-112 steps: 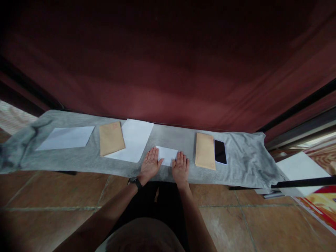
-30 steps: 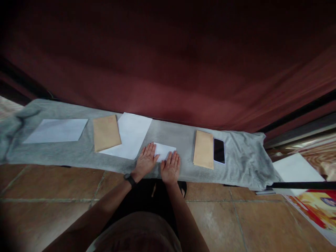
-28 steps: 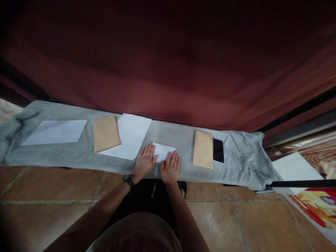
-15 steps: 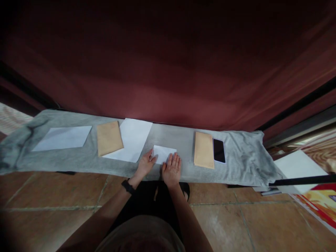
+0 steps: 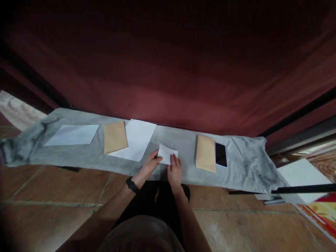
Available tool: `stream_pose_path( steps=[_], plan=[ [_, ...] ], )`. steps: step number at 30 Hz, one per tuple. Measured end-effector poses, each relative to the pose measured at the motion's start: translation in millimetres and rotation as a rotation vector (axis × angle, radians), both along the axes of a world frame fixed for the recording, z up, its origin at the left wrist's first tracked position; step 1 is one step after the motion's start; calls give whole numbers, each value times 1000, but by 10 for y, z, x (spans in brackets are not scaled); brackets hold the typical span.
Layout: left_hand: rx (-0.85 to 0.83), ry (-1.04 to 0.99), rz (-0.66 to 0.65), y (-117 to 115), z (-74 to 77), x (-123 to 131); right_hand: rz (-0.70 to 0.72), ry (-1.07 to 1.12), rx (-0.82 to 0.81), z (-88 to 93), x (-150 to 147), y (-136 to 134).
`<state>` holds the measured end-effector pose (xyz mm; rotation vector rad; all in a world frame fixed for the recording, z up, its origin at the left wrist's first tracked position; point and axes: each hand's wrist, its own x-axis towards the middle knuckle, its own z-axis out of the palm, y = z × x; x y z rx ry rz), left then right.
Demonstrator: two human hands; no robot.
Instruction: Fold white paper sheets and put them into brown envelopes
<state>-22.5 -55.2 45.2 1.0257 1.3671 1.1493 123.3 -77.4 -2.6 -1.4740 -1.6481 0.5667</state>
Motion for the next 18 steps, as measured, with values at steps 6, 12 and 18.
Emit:
stream_pose_path(
  steps=[6, 12, 18],
  plan=[
    [-88, -277, 58, -85, 180, 94, -250, 848, -161, 246, -125, 202],
    [-144, -282, -7, -124, 4, 109, -221, 1174, -261, 275, -315, 110],
    [-87, 105, -52, 101, -177, -141, -298, 960, -242, 104, -43, 133]
  ],
)
